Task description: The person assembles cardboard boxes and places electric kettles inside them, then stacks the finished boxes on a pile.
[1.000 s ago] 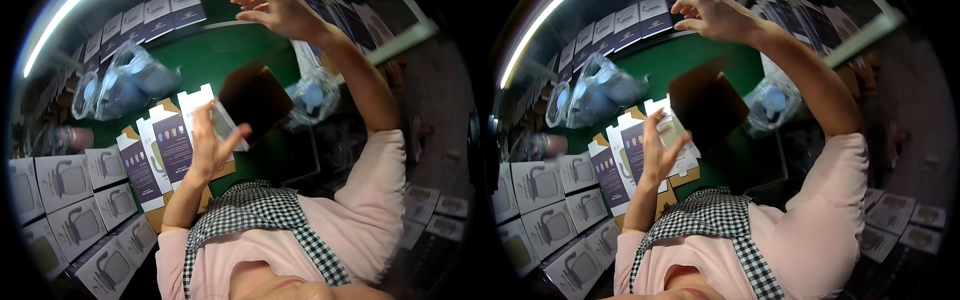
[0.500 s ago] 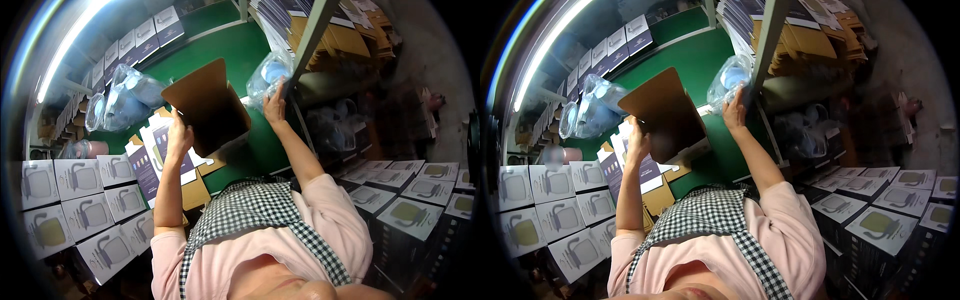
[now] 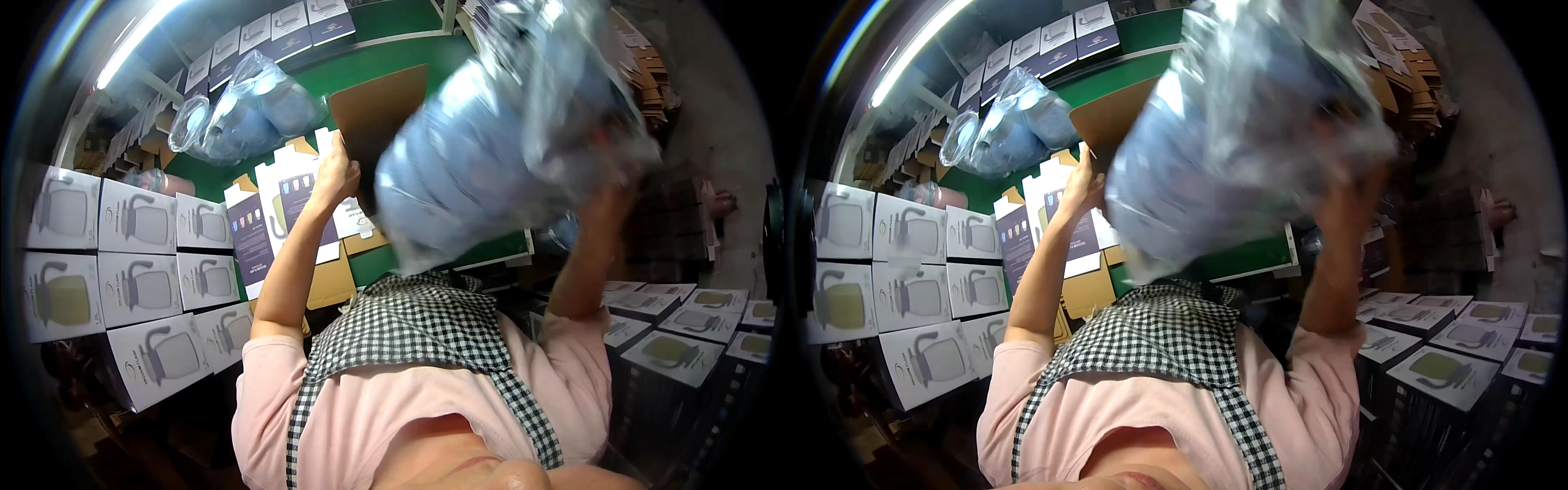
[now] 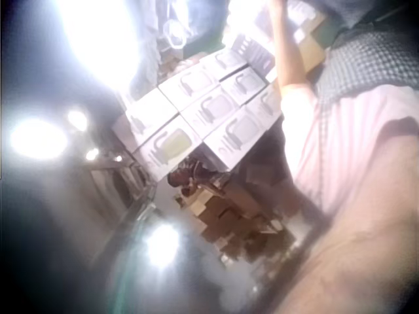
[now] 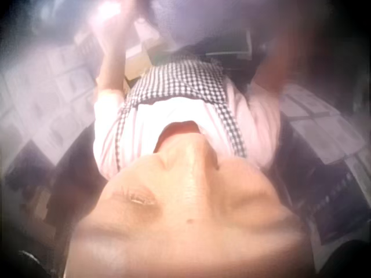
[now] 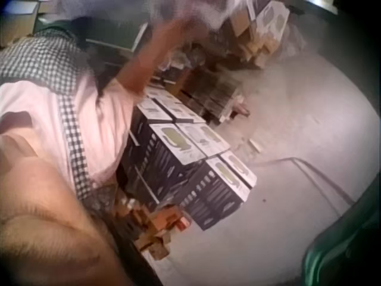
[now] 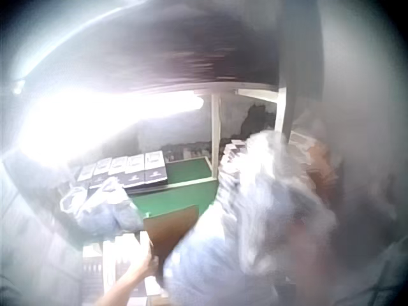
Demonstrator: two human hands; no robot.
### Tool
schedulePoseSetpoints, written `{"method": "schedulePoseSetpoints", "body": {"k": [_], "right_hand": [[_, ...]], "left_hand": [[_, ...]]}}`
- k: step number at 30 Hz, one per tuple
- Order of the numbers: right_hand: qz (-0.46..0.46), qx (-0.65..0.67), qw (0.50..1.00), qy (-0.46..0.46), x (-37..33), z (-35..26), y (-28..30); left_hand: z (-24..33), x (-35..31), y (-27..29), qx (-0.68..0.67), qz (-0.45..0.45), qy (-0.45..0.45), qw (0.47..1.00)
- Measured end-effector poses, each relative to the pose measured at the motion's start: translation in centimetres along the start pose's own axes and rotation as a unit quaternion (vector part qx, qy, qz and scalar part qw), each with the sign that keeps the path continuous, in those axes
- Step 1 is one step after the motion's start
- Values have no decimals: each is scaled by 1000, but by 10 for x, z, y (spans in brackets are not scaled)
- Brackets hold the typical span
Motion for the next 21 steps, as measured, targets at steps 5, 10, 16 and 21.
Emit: {"method": "schedulePoseSetpoints", "body": {"k": [5,10,16,21], "right_hand": [[-192,156,952,-179,18,-39,-127],[-198,144,944,-223,-10,-12,-165],[-170,233,957,27,-51,-62,-184],[-219,170,960,39,-55,-63,-185]], "left_hand": [[-42,-4,1,-38,-7,-207,978],[-24,-9,11,-49,-32,-94,994],[-23,-6,3,-112,-32,-152,981],[35,-52,51,-35,90,-217,971]]}}
Point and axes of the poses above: each hand's wrist, its own x-axis towards the middle knuckle, its own y-axis out of the back of the hand, z = x × y, the point moved 5 cm from there along x, towards the middle knuckle, and after that the axes turned 2 degrees about z, right-handed, at the moved point
